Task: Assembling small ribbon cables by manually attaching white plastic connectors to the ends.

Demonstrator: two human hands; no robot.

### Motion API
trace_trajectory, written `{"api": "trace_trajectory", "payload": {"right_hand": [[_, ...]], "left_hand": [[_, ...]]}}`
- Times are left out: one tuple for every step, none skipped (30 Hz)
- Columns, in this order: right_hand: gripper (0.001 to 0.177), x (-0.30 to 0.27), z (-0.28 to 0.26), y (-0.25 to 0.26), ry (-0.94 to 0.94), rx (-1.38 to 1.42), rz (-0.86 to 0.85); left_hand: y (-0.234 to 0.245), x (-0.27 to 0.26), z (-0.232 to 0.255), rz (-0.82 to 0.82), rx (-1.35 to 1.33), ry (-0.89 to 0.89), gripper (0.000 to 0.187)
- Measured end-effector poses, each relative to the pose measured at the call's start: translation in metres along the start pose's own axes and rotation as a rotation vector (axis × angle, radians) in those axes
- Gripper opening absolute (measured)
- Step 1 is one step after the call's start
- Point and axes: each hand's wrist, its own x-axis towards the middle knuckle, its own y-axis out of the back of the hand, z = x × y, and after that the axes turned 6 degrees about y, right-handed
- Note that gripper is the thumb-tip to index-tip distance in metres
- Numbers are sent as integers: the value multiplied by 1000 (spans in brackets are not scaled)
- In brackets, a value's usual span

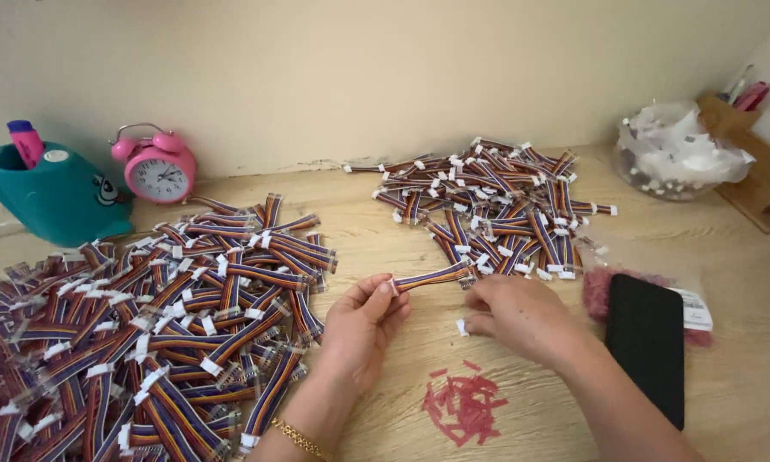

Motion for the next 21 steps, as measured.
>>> {"api": "trace_trajectory", "payload": {"right_hand": [[30,1,0,0,0,-2,2],[23,1,-1,-1,13,-27,-21],[17,2,-1,-2,26,-53,-45],[17,2,0,-1,26,-52,-45],[20,3,2,-1,40,-38,-51],[23,2,3,-1,52,-23,-61],[23,1,2,1,52,-22,-64],[29,-1,1,3,35,-29,-93],[40,-4,0,5,19,-36,-122],[40,-2,-1,3,16,-35,-125],[27,0,-1,1,25,-41,-128],[14,1,-1,-2,34,-45,-133],[14,-2,-1,-3,32,-43,-138],[13,-4,-1,-4,86,8,-72],[13,-7,-1,-3,140,58,-6],[13,-11,-7,2,142,55,0],[14,-15,-13,8,120,240,21],[18,-20,-18,12,95,427,36],[18,-21,-21,14,96,426,35],[19,-23,-23,15,150,507,92],[19,-24,-25,16,204,587,150]], "left_hand": [[1,2,-1,-2,-1,-2,12],[4,5,-2,-19,-8,-10,12],[6,7,-4,-36,-16,-19,12],[7,8,-4,-36,-15,-19,12],[8,10,-5,-48,-15,-24,13],[10,11,-7,-58,-16,-26,14],[8,8,-4,-55,-16,-24,14],[5,4,-2,-33,-3,-13,15],[2,1,0,-10,9,-1,16],[4,5,-3,-9,10,3,16],[6,8,-5,-33,8,-14,16],[9,11,-8,-55,6,-29,17],[15,18,-13,-52,7,-24,17],[20,25,-16,-97,89,-74,19],[25,32,-20,-142,170,-124,22],[23,27,-18,-145,170,-130,22],[20,23,-16,-139,189,-133,21],[19,17,-16,-128,207,-130,20],[20,19,-16,-127,207,-131,20],[20,21,-18,-133,216,-130,19],[21,23,-20,-139,225,-129,19]]}}
